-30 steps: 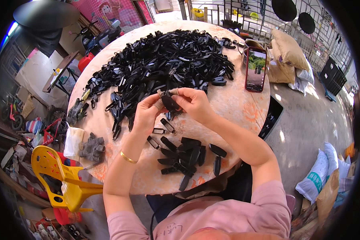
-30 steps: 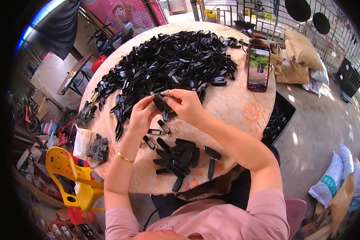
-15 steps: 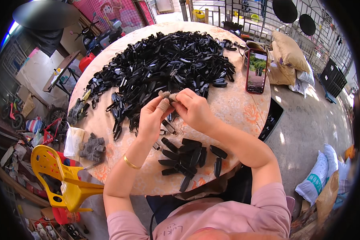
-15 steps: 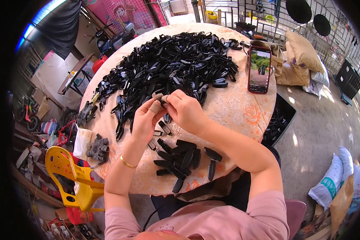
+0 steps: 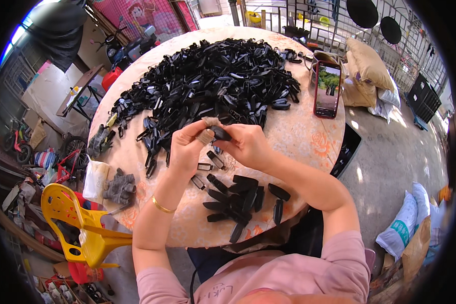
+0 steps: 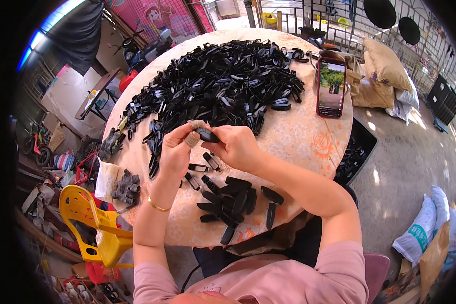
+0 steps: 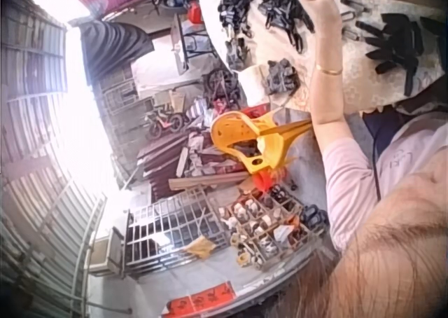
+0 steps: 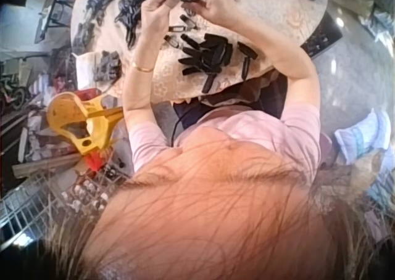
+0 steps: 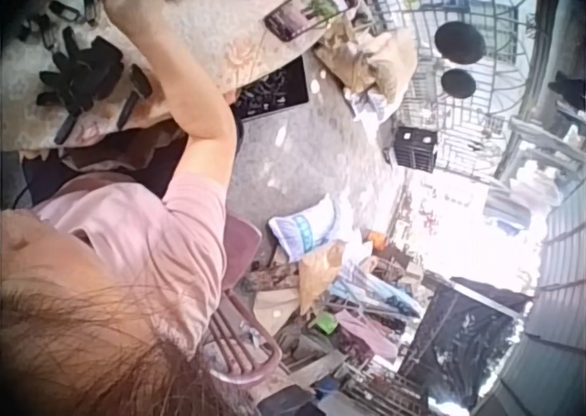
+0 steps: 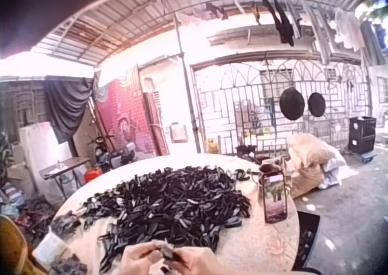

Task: The person assembles small black plastic components by hand, fitting pieces together one at a time from a pile and stacking the assembled parts on the table.

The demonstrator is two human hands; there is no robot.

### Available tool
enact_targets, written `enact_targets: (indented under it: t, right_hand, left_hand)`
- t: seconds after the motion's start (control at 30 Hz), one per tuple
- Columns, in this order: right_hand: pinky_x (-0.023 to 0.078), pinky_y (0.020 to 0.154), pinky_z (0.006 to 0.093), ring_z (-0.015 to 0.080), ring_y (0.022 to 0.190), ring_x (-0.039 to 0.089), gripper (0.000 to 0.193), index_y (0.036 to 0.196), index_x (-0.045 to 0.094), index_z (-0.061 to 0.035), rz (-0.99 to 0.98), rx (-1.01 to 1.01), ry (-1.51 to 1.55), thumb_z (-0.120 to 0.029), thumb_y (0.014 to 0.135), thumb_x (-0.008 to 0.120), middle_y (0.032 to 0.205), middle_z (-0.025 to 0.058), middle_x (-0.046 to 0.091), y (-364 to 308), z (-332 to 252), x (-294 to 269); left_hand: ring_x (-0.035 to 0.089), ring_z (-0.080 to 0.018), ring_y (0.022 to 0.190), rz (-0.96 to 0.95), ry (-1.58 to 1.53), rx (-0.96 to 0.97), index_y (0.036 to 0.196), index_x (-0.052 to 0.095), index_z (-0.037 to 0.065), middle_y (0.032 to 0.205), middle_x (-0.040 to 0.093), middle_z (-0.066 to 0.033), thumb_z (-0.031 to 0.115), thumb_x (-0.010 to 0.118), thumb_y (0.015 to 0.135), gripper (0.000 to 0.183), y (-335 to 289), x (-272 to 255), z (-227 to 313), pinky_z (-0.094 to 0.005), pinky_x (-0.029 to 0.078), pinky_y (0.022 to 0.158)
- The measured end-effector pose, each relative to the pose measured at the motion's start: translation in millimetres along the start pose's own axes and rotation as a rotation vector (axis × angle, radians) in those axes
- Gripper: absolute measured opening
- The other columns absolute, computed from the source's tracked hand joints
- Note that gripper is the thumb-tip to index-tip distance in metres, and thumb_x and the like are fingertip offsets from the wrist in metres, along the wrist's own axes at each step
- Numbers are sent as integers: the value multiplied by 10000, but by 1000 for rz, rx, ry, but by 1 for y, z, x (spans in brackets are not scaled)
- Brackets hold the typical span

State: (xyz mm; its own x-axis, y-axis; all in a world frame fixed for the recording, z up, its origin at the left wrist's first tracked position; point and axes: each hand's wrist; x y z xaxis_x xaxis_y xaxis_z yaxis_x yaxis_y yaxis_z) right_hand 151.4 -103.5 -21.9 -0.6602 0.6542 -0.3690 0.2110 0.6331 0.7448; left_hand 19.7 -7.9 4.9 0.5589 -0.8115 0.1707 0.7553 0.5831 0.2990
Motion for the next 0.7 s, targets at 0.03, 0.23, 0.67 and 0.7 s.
enact_targets:
  t: [0.03,0.23,0.67,0.7]
  right_hand:
    - [450,510,338,302,569,571,251,876,636,-41,-2,-1,2,-225,716,697,680,129,591,0,0,0]
    - [478,633,359,269,747,592,254,889,625,-68,-322,21,-50,-211,692,699,793,92,611,14,10,-23]
    - [478,676,323,251,807,534,101,748,564,-55,-372,-122,-482,-119,684,608,809,89,541,-3,34,4]
    - [479,677,322,251,812,535,97,751,565,-54,-350,-118,-459,-110,683,604,805,90,541,-3,33,5]
  left_hand:
    - [582,-109,852,7,-2,0,1030,610,-34,935,640,-64,-76,560,788,250,-1,1,1,-230,459,800]
    - [576,-91,824,-128,270,-42,1004,610,-49,924,643,-61,-26,582,805,202,-1,1,17,-220,464,767]
    - [553,-293,795,52,1230,92,848,641,31,805,583,-117,156,641,737,167,18,-22,-13,-348,453,712]
    - [538,-286,830,140,1457,165,863,646,42,826,564,-114,159,638,738,171,24,-38,-25,-346,448,727]
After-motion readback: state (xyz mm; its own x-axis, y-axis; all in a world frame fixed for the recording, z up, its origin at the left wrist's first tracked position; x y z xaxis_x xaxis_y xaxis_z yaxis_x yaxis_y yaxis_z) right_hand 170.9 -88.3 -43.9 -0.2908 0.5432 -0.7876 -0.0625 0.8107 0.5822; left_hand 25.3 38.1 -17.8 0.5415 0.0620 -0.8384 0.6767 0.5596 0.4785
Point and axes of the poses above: each hand's wrist, its own y-axis towards the middle knuckle, its own x-axis out of the palm, z = x × y
